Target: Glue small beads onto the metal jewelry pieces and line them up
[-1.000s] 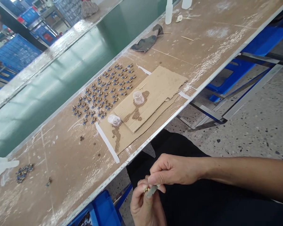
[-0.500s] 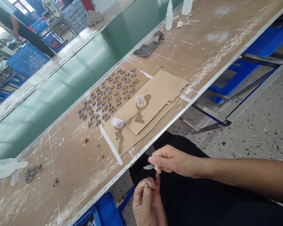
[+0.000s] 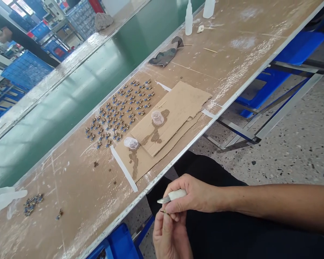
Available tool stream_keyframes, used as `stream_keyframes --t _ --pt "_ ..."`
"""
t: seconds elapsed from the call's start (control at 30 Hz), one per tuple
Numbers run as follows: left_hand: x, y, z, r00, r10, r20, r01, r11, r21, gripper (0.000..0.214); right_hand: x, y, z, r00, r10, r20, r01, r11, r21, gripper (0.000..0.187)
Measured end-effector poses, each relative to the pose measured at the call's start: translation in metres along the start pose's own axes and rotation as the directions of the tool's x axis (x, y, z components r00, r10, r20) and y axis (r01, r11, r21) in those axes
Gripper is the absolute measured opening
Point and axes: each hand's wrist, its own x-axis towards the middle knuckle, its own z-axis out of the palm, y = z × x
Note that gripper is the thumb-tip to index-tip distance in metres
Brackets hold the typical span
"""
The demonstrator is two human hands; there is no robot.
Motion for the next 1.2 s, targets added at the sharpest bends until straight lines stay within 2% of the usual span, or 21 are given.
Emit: stream_keyframes --t 0.17,0.27,0.37,0.53,0.67,0.83,0.97,1.03,1.07,1.13,1.2 --pt "-0.009 0.006 0.014 0.994 -0.1 0.052 0.103 0.994 -0.042 0.023 0.0 -0.003 -0.005 0.993 0.122 0.012 -0.12 0.99 -0.078 0.035" --pt "-0.011 0.006 0.016 0.99 -0.107 0.086 0.113 0.991 -0.066 0.022 -0.001 -0.003 -0.009 0.996 0.091 -0.005 -0.091 0.988 -0.126 0.035" --pt "-0.009 0.006 0.014 0.989 -0.125 0.075 0.131 0.989 -0.075 0.023 -0.002 -0.003 -0.011 0.998 0.051 0.039 -0.047 0.994 -0.097 0.034" --pt "-0.009 0.006 0.012 0.989 -0.141 0.043 0.143 0.988 -0.051 0.029 -0.002 -0.003 -0.009 0.991 0.119 0.054 -0.115 0.991 -0.074 0.033" --pt "-0.009 0.005 0.012 0.987 -0.148 0.06 0.151 0.988 -0.042 0.028 -0.001 -0.005 -0.011 0.986 0.156 0.062 -0.15 0.984 -0.096 0.034" --pt "-0.009 0.005 0.012 0.98 -0.176 0.091 0.184 0.978 -0.095 0.031 -0.002 -0.005 -0.014 0.987 0.139 0.084 -0.132 0.987 -0.092 0.036" --pt "-0.01 0.006 0.012 0.971 -0.199 0.129 0.217 0.966 -0.143 0.023 -0.001 -0.007 -0.017 0.986 0.126 0.108 -0.11 0.984 -0.138 0.036" --pt "-0.01 0.006 0.012 0.963 -0.214 0.163 0.239 0.958 -0.159 0.015 -0.001 -0.008 -0.019 0.993 0.067 0.1 -0.036 0.96 -0.279 0.035" --pt "-0.01 0.006 0.012 0.957 -0.224 0.183 0.255 0.952 -0.168 0.012 0.0 -0.009 -0.021 0.994 -0.01 0.112 0.052 0.924 -0.378 0.034" --pt "-0.01 0.005 0.011 0.943 -0.248 0.222 0.291 0.938 -0.189 0.01 0.001 -0.009 -0.024 0.964 -0.185 0.191 0.26 0.807 -0.531 0.029" --pt "-0.009 0.006 0.01 0.928 -0.275 0.251 0.329 0.921 -0.206 0.01 0.002 -0.007 -0.026 0.922 -0.279 0.268 0.385 0.727 -0.568 0.025"
